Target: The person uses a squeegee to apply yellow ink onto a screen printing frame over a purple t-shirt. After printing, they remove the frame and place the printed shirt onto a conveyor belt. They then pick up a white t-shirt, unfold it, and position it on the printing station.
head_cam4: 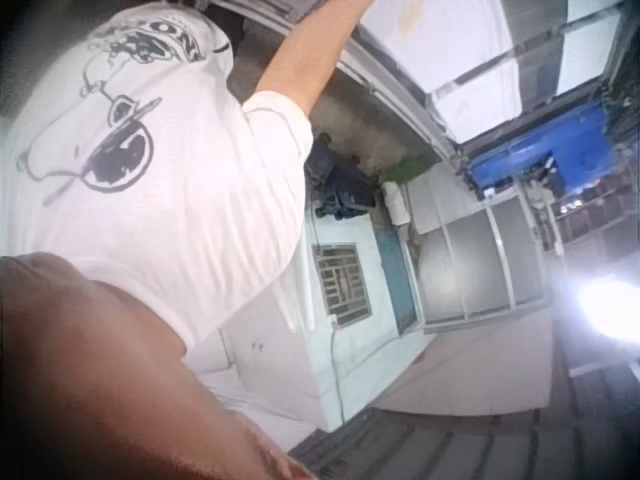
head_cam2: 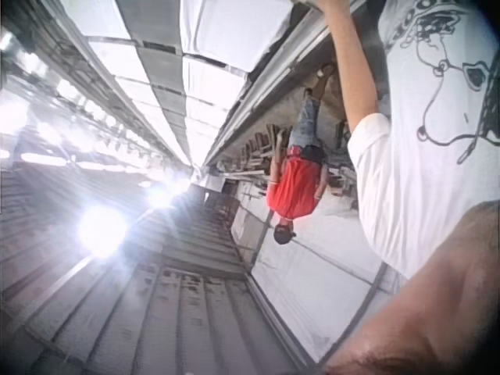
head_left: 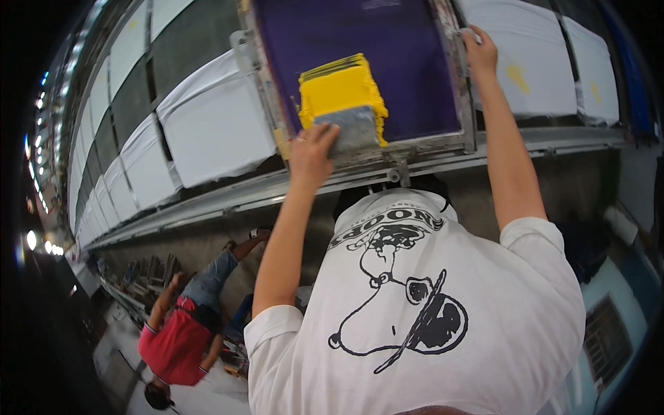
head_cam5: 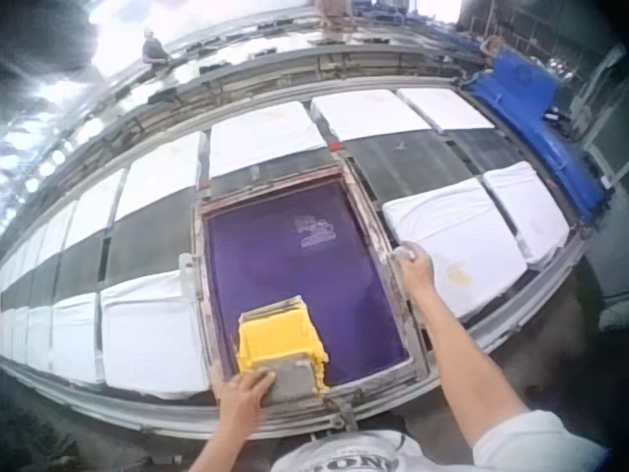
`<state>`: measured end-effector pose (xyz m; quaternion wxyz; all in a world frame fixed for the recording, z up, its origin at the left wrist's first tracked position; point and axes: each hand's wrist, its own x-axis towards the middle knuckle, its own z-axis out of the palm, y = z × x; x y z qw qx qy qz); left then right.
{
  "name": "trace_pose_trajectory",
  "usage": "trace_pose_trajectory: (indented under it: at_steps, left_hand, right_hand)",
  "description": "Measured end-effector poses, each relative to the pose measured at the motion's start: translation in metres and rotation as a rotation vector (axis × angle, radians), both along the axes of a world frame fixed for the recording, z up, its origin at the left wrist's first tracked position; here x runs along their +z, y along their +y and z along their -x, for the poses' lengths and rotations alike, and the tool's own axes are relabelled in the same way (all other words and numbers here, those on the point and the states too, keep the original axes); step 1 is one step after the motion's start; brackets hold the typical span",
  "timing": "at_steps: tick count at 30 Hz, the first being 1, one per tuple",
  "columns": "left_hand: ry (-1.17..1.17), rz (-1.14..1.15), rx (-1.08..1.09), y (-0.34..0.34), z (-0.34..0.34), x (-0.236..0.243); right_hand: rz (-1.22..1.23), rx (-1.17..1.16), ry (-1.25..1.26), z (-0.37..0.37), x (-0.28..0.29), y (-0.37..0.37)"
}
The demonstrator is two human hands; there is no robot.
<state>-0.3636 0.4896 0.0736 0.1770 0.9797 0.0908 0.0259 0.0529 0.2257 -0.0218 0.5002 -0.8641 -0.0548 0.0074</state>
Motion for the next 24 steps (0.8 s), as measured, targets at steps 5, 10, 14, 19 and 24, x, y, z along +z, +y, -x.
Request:
trace_pose_trajectory:
  at_steps: [5, 10, 14, 19, 24]
  left_hand:
    - [-0.010, 0.071, 0.004, -0.014, 0.025, 0.009]
    - [0.108, 0.146, 0.075, -0.023, 0.048, 0.058]
    - [0.177, 0.158, 0.118, -0.032, 0.044, 0.100]
    - [0.249, 0.160, 0.126, -0.037, 0.028, 0.137]
    - [0.268, 0.109, 0.118, -0.035, 0.005, 0.164]
  right_hand:
    - [-0.176, -0.062, -0.047, -0.004, 0.039, -0.009]
    - [-0.343, -0.091, 0.252, 0.056, 0.121, 0.008]
    - [-0.430, -0.069, 0.261, 0.060, 0.123, 0.002]
    - [-0.395, -0.104, 0.339, 0.060, 0.105, -0.017]
    - [-0.455, -0.132, 0.301, 0.055, 0.104, -0.025]
